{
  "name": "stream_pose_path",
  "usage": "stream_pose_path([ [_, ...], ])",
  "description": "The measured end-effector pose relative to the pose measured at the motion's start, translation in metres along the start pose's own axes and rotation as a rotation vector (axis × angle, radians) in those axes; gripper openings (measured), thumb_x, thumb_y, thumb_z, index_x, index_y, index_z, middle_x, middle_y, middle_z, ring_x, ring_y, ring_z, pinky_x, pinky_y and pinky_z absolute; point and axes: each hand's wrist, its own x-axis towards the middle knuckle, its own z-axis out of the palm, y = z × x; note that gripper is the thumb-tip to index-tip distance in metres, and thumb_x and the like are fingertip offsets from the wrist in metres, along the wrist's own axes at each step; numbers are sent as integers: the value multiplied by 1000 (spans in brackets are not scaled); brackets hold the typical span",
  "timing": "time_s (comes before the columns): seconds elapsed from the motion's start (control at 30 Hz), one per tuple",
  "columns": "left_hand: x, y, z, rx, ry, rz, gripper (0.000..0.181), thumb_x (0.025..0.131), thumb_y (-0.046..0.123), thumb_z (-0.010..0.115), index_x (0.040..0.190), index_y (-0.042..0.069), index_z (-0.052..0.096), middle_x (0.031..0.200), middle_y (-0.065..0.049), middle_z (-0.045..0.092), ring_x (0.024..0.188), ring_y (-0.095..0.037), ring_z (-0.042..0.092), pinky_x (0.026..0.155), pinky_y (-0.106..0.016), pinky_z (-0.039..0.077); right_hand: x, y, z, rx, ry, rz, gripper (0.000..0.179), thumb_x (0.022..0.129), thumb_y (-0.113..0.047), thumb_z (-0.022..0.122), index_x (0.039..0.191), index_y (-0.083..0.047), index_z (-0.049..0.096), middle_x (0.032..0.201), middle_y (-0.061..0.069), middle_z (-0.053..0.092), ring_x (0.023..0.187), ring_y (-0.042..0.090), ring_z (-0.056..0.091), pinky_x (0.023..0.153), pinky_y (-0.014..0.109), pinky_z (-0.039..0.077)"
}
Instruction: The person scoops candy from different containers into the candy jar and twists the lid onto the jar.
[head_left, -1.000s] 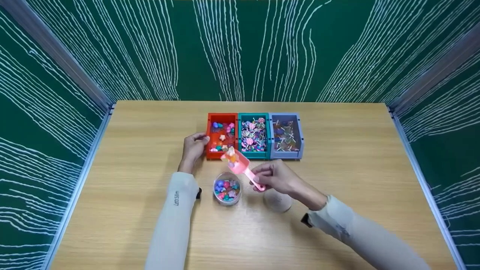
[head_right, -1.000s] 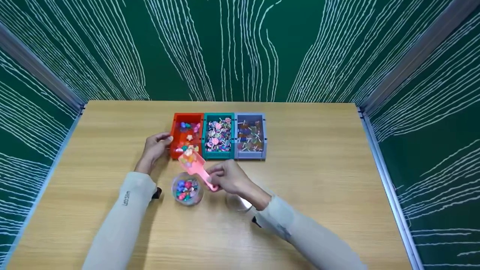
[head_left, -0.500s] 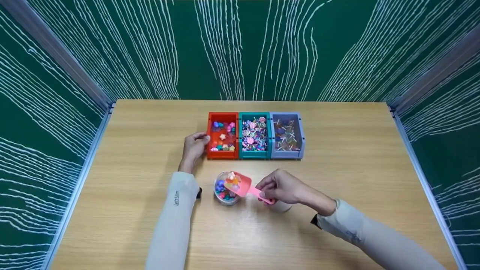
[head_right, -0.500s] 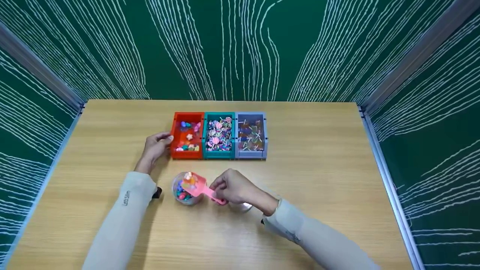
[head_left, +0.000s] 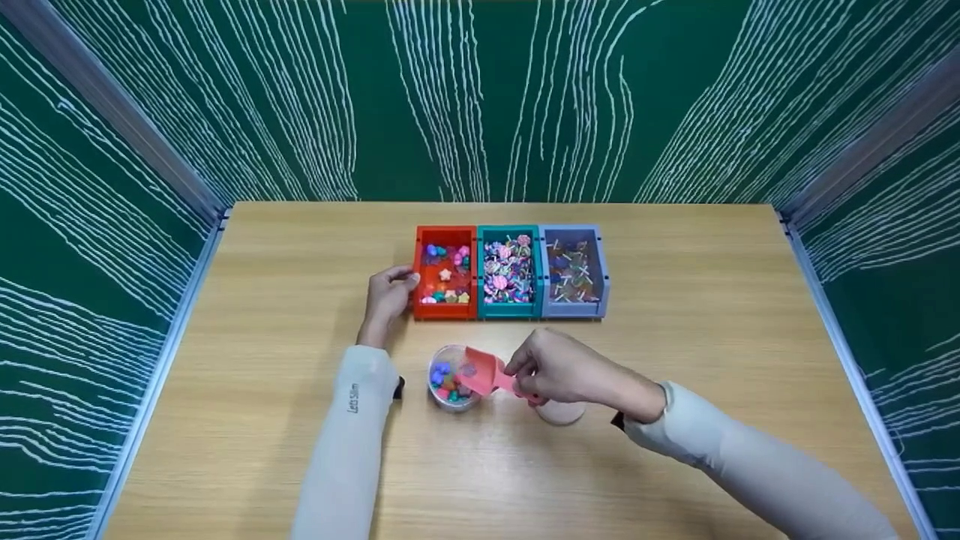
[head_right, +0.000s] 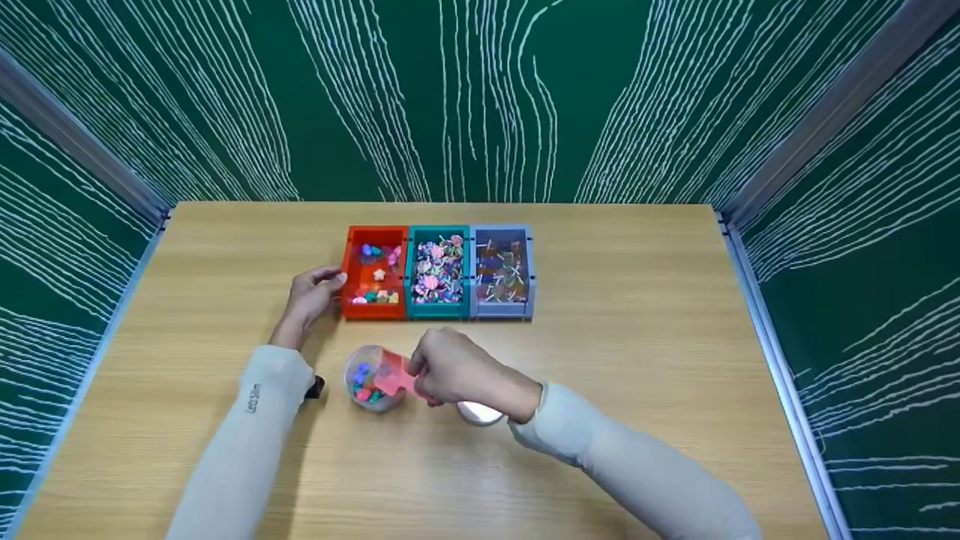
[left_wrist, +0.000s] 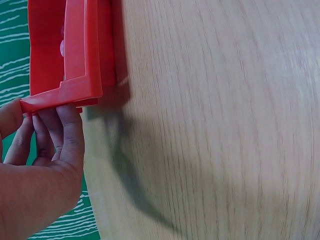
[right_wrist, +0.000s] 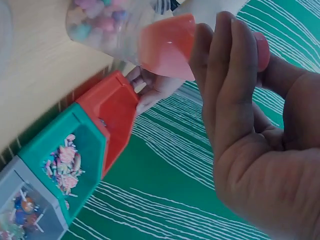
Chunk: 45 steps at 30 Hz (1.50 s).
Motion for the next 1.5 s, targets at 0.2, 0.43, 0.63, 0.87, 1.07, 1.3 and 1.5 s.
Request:
stream_pose_path([
  [0.2,-2,0,-1,1,-1,5,31,103,3,63,132,-6,69,119,-19,64,94,-20,61,73,-24,51,-2,-4,-3,-29,-4,21,20,92,6,73,111,7,79,79,4,76,60,8,65,61,24,57],
  [0.43,-2,1,0,4,-1,0,32,103,3,63,133,-6,69,121,-19,63,94,-20,61,72,-24,51,-8,19,-23,188,46,-35,27,95,9,64,120,13,72,93,15,79,69,13,72,64,24,61],
  [0.63,-1,2,-1,37,5,15,32,103,5,65,132,-6,70,121,-21,67,100,-22,61,77,-25,50,-3,44,-36,548,213,79,34,100,7,59,133,16,62,102,23,78,76,13,75,71,25,62],
  [0.87,-1,1,-1,52,10,10,33,102,5,64,134,-5,69,126,-23,66,109,-27,62,88,-31,52,26,70,-34,748,304,243,37,103,6,60,139,14,56,104,21,77,77,15,76,73,25,62],
  [1.07,-2,1,0,32,8,4,33,102,5,65,133,-5,69,124,-22,66,104,-25,62,80,-26,51,45,74,-39,760,309,352,37,102,3,61,139,6,59,104,18,73,76,16,76,80,29,62],
  [1.3,-2,2,1,31,10,17,33,101,3,65,133,-6,69,120,-22,68,103,-24,62,81,-27,50,63,67,-48,818,282,445,43,102,5,60,144,3,55,100,14,73,70,15,76,74,27,62],
  [1.5,-3,2,-1,29,1,15,34,102,3,64,134,-5,69,123,-21,66,103,-23,61,81,-26,51,78,60,-49,916,328,493,39,102,3,62,141,1,62,109,12,72,73,14,75,73,25,62],
])
